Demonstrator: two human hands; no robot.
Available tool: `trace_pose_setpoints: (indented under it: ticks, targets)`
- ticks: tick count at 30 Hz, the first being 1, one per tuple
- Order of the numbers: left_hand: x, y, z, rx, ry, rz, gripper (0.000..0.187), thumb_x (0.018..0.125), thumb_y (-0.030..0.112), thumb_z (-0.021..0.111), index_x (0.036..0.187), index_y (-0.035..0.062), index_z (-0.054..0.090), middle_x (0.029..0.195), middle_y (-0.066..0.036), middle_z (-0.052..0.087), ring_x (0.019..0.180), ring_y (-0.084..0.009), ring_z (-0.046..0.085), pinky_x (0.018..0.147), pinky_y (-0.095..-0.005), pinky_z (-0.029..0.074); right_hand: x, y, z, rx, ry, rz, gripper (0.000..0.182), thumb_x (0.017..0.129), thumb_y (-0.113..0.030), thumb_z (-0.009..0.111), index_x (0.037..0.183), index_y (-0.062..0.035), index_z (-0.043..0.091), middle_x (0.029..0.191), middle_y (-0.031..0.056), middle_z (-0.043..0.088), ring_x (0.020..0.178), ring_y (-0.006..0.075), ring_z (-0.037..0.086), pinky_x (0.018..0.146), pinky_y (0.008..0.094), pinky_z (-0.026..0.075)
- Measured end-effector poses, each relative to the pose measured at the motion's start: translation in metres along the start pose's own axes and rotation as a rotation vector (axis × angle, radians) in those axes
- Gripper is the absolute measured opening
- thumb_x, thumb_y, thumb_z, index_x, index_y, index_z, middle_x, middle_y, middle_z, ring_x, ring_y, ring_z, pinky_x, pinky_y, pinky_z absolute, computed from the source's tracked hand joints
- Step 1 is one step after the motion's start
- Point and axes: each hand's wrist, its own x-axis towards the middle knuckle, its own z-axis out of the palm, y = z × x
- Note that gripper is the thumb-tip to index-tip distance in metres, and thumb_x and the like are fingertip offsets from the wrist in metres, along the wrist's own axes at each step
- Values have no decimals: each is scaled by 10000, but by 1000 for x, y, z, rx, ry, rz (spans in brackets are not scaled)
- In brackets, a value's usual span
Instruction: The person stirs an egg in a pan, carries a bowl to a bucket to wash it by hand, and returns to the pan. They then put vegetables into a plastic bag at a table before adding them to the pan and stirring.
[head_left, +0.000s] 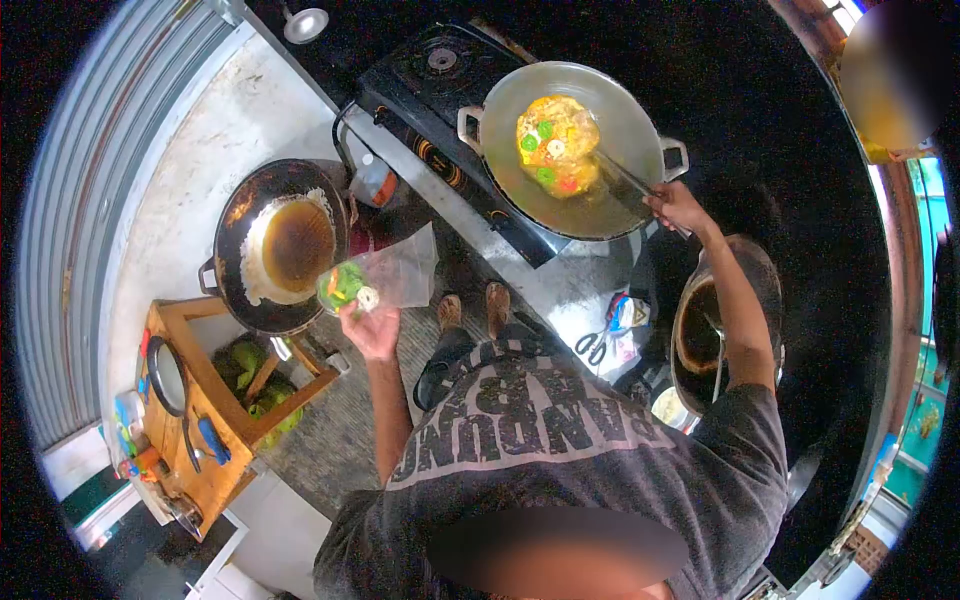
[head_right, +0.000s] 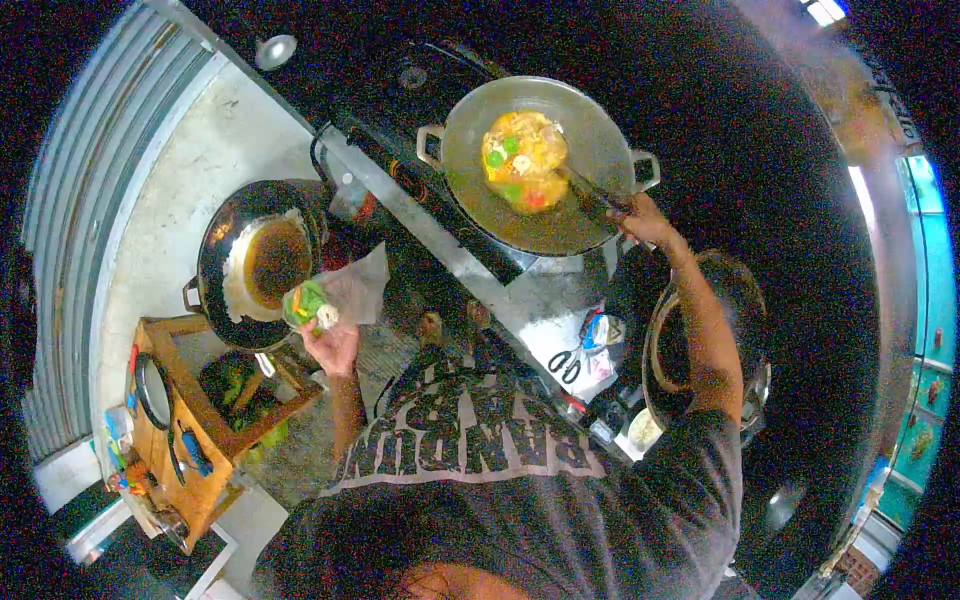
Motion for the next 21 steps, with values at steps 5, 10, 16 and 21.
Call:
trace_pose_setpoints:
  ticks: [5, 10, 16, 21]
  targets:
    - [3, -2, -8, -34, -43, -25, 557, 678, 180, 628, 1204, 70, 482, 1154, -106, 551, 1076, -266, 512, 958, -426, 381, -18, -19, -5, -185, 118, -116, 257, 871, -161, 545, 1041, 27, 581, 520, 9, 477, 393, 87, 437, 390, 270, 375]
    - [3, -8, -17, 29, -98, -53, 572, 711, 249, 585, 1243, 73, 469, 1227, -99, 522, 1144, -274, 463, 1007, -428, 333, -40, -37, -12, -299, 119, -5, 234, 860, -178, 551, 1011, -4, 596, 543, 71, 533, 405, 149, 500, 434, 322, 431]
    - [4, -11, -13, 84, -109, -54, 555, 718, 262, 570, 1236, 89, 473, 1217, -94, 526, 1131, -285, 469, 993, -432, 338, -65, -71, 13, -290, 77, -17, 270, 865, -132, 551, 1096, 0, 595, 515, 37, 498, 392, 100, 469, 384, 283, 384]
    - [3, -9, -8, 142, -120, -51, 555, 722, 277, 568, 1235, 86, 473, 1217, -93, 527, 1131, -285, 472, 989, -434, 341, -45, 6, 23, -668, 215, -284, 241, 817, -129, 592, 1022, -3, 616, 614, 173, 573, 540, 294, 575, 552, 380, 474]
